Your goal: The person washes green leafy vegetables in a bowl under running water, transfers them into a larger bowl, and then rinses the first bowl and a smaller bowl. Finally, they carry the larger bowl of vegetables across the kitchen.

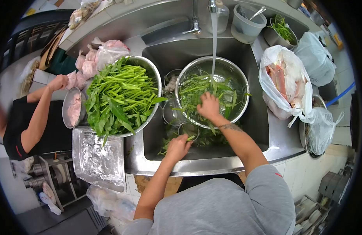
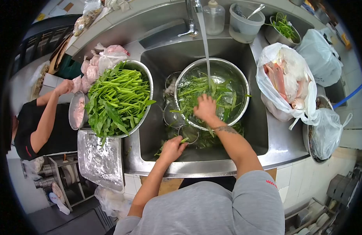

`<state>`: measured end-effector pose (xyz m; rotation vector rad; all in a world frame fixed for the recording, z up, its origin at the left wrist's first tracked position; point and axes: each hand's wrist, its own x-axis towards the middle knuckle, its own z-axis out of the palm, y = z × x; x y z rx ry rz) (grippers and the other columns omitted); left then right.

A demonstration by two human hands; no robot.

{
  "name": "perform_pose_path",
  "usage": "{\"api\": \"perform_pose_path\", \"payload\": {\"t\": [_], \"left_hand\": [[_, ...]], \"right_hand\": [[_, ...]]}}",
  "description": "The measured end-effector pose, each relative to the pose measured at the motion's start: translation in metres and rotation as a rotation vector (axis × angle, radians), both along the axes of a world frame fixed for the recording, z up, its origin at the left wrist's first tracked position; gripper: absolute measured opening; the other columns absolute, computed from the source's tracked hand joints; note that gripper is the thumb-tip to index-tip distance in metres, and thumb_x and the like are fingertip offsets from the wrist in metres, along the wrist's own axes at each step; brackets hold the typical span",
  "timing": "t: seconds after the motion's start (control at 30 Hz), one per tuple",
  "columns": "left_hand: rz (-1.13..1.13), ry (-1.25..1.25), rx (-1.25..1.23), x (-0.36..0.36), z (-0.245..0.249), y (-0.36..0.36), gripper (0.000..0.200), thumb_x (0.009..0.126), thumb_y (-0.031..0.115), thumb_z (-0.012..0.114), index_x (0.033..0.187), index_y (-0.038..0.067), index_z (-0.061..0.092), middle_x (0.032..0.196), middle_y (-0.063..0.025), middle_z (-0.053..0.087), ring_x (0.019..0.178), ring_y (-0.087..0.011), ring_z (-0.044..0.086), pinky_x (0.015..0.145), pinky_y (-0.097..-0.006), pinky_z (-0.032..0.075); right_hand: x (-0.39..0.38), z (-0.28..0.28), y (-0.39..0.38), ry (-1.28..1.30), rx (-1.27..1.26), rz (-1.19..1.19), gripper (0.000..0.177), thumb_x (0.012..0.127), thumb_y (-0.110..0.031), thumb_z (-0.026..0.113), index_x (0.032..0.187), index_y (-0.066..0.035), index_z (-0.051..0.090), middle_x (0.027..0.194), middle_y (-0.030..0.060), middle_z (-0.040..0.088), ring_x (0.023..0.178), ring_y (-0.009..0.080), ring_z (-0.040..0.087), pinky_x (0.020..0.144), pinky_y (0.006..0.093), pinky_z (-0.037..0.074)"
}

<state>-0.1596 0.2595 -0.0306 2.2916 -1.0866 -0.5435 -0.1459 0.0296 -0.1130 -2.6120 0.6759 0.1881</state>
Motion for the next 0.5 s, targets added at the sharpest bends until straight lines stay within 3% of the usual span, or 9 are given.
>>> {"api": "perform_pose_path", "payload": {"t": [0.1, 0.23, 0.33, 0.43, 0.5], "left_hand": [[-0.004, -0.005, -0.052, 0.0, 0.0, -0.001, 0.026, 0.077, 0.021, 0.065, 0.07, 0.001, 0.049, 0.068, -0.0153, 0.055, 0.066, -0.036, 0.057, 0.058, -0.0439, 0.044], [-0.012, -0.035, 0.019, 0.0, -0.002, 0.002, 0.019, 0.073, 0.017, 0.067, 0.073, 0.003, 0.054, 0.077, -0.0123, 0.054, 0.072, -0.0343, 0.057, 0.061, -0.0439, 0.045], [0.011, 0.008, 0.05, 0.002, 0.002, 0.004, 0.015, 0.071, 0.014, 0.067, 0.075, 0.004, 0.056, 0.078, -0.0112, 0.053, 0.074, -0.034, 0.056, 0.064, -0.0434, 0.045], [0.087, 0.04, -0.016, 0.002, 0.0, 0.006, 0.015, 0.07, 0.009, 0.066, 0.081, 0.006, 0.056, 0.082, -0.0108, 0.052, 0.077, -0.0334, 0.056, 0.066, -0.0428, 0.046], [0.132, 0.081, -0.012, 0.003, 0.005, 0.003, 0.02, 0.07, 0.006, 0.065, 0.087, 0.007, 0.055, 0.086, -0.0106, 0.051, 0.08, -0.033, 0.057, 0.068, -0.0428, 0.046]], "right_hand": [[0.023, -0.028, -0.045, -0.297, -0.001, 0.057, 0.043, 0.074, -0.017, 0.056, 0.116, -0.007, 0.054, 0.122, 0.0137, 0.05, 0.113, 0.0319, 0.045, 0.093, 0.0469, 0.036], [0.054, -0.041, -0.033, -0.483, -0.178, 0.114, 0.028, 0.075, -0.008, 0.056, 0.103, -0.007, 0.062, 0.112, 0.0102, 0.055, 0.107, 0.0301, 0.049, 0.092, 0.0411, 0.039], [0.057, -0.027, -0.022, 0.04, -0.372, 0.106, 0.028, 0.075, -0.009, 0.06, 0.103, -0.011, 0.063, 0.105, 0.0104, 0.059, 0.102, 0.0273, 0.053, 0.085, 0.041, 0.043], [0.05, -0.01, -0.033, -0.306, -0.097, 0.079, 0.026, 0.075, -0.015, 0.063, 0.101, -0.012, 0.066, 0.091, 0.009, 0.063, 0.086, 0.0231, 0.059, 0.076, 0.0349, 0.046], [0.039, 0.019, -0.057, -0.394, 0.31, -0.085, 0.021, 0.075, -0.018, 0.066, 0.094, -0.009, 0.067, 0.08, 0.0052, 0.062, 0.075, 0.0173, 0.058, 0.07, 0.031, 0.045]]}}
